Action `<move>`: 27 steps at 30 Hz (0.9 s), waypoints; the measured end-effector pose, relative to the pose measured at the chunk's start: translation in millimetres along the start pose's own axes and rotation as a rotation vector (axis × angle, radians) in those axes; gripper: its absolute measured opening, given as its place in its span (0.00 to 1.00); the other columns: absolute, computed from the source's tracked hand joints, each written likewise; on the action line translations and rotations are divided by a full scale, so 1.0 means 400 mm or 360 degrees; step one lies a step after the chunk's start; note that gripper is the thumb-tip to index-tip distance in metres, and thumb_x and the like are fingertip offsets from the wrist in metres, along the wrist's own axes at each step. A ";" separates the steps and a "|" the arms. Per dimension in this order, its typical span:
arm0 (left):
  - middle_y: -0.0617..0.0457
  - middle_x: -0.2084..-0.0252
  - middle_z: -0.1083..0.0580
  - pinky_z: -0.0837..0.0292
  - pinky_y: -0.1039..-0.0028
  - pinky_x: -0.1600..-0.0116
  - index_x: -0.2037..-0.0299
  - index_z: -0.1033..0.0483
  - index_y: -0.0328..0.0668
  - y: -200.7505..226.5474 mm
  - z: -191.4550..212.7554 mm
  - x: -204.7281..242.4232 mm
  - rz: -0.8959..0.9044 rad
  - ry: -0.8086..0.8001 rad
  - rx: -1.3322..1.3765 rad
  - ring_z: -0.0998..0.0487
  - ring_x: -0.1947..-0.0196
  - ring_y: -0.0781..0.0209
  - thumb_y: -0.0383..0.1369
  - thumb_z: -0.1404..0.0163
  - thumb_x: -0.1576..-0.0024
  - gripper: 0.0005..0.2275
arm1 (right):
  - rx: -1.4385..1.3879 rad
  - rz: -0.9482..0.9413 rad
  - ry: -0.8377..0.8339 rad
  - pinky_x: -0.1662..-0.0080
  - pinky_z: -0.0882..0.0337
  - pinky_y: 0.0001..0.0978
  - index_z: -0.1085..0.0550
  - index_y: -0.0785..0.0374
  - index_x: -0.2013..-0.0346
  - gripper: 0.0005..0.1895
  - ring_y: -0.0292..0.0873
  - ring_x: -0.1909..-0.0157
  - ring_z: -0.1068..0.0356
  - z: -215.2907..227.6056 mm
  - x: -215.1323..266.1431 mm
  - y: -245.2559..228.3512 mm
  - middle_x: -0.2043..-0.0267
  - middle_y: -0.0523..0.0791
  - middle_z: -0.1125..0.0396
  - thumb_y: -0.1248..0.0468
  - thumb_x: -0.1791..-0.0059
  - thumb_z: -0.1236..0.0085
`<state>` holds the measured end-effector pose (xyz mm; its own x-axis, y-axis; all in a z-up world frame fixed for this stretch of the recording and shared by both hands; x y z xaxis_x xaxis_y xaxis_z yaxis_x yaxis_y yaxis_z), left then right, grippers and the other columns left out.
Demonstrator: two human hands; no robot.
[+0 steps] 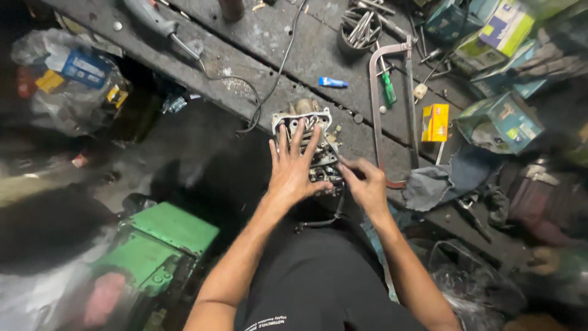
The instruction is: The person works on a disassembled engine cylinder head on a cluttered workbench. They use a wrench to tighten bolts on the cylinder head while another person assists nearby. The person occasionally wipes the component with a rag.
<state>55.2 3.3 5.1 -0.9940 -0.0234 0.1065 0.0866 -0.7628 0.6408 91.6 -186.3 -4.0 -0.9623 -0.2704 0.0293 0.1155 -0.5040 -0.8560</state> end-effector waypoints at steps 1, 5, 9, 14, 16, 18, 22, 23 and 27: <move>0.45 0.21 0.62 0.63 0.27 0.30 0.24 0.58 0.58 -0.001 0.003 -0.005 0.0009 -0.0015 -0.0014 0.67 0.24 0.24 0.54 0.29 0.68 0.61 | 0.0011 0.0039 0.0008 0.57 0.27 0.29 0.20 0.69 0.61 0.08 0.36 0.62 0.25 0.003 -0.004 -0.007 0.64 0.48 0.23 0.66 0.51 0.34; 0.44 0.21 0.63 0.63 0.27 0.31 0.24 0.58 0.57 0.005 0.001 -0.008 -0.0014 -0.0001 -0.0010 0.67 0.25 0.24 0.54 0.29 0.68 0.61 | 0.0014 -0.0009 0.0020 0.58 0.28 0.30 0.20 0.69 0.61 0.09 0.36 0.62 0.25 0.003 -0.013 0.004 0.64 0.49 0.23 0.66 0.52 0.34; 0.44 0.21 0.62 0.61 0.28 0.30 0.24 0.58 0.58 -0.002 0.000 0.000 0.0024 0.0002 -0.0020 0.66 0.25 0.24 0.54 0.29 0.68 0.61 | 0.0157 -0.0070 0.0100 0.60 0.28 0.31 0.20 0.69 0.62 0.09 0.38 0.65 0.27 -0.012 -0.025 0.039 0.64 0.49 0.24 0.64 0.51 0.35; 0.45 0.21 0.61 0.58 0.30 0.29 0.24 0.57 0.59 0.002 -0.002 -0.001 0.0041 0.0031 0.0008 0.65 0.24 0.25 0.53 0.28 0.70 0.62 | 0.0242 -0.0122 0.0524 0.60 0.30 0.35 0.21 0.67 0.58 0.10 0.45 0.64 0.28 0.091 -0.034 0.104 0.64 0.49 0.26 0.63 0.48 0.37; 0.44 0.22 0.61 0.58 0.31 0.29 0.24 0.57 0.59 0.000 -0.001 0.000 0.0019 0.0046 0.0008 0.65 0.25 0.24 0.53 0.28 0.69 0.61 | 0.0423 0.0124 0.0554 0.57 0.30 0.38 0.21 0.67 0.58 0.08 0.50 0.61 0.28 0.134 -0.052 0.092 0.62 0.50 0.28 0.64 0.47 0.37; 0.44 0.22 0.61 0.57 0.33 0.28 0.24 0.57 0.58 -0.004 -0.005 0.006 -0.0007 0.0071 0.0023 0.64 0.25 0.23 0.52 0.28 0.69 0.61 | 0.0584 0.0261 0.0498 0.55 0.30 0.41 0.21 0.66 0.59 0.07 0.52 0.58 0.28 0.162 -0.076 0.089 0.60 0.51 0.29 0.64 0.46 0.36; 0.44 0.22 0.59 0.56 0.39 0.27 0.24 0.54 0.58 -0.016 -0.017 0.009 -0.0053 0.0121 0.0091 0.63 0.24 0.24 0.52 0.27 0.68 0.60 | 0.0941 0.0397 0.0338 0.50 0.31 0.44 0.20 0.64 0.61 0.07 0.54 0.53 0.30 0.196 -0.136 0.089 0.58 0.50 0.30 0.63 0.50 0.34; 0.44 0.22 0.58 0.56 0.41 0.27 0.25 0.53 0.58 -0.023 -0.025 0.019 -0.0048 0.0117 0.0113 0.63 0.24 0.25 0.52 0.27 0.68 0.59 | 0.1046 0.0442 0.0313 0.49 0.32 0.45 0.20 0.63 0.61 0.07 0.54 0.52 0.31 0.193 -0.134 0.088 0.57 0.50 0.30 0.63 0.51 0.33; 0.34 0.22 0.60 0.57 0.43 0.23 0.23 0.60 0.44 -0.028 -0.011 0.092 -0.0178 0.0694 0.0311 0.61 0.22 0.26 0.52 0.28 0.62 0.61 | 0.0978 0.0472 0.0485 0.43 0.33 0.43 0.20 0.62 0.52 0.09 0.53 0.47 0.32 0.199 -0.085 0.086 0.50 0.49 0.29 0.69 0.48 0.38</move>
<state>17.3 7.9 -1.5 -0.9295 -0.2485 -0.2725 -0.0528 -0.6417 0.7651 147.8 -259.8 6.6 -0.8846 -0.2720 -0.3789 0.4118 -0.8369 -0.3606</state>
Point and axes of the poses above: each hand's wrist, its own x-axis away from the middle knuckle, its own z-axis out of the back of the hand, y = z × x, the point moved 7 cm from there along -x, towards the middle knuckle
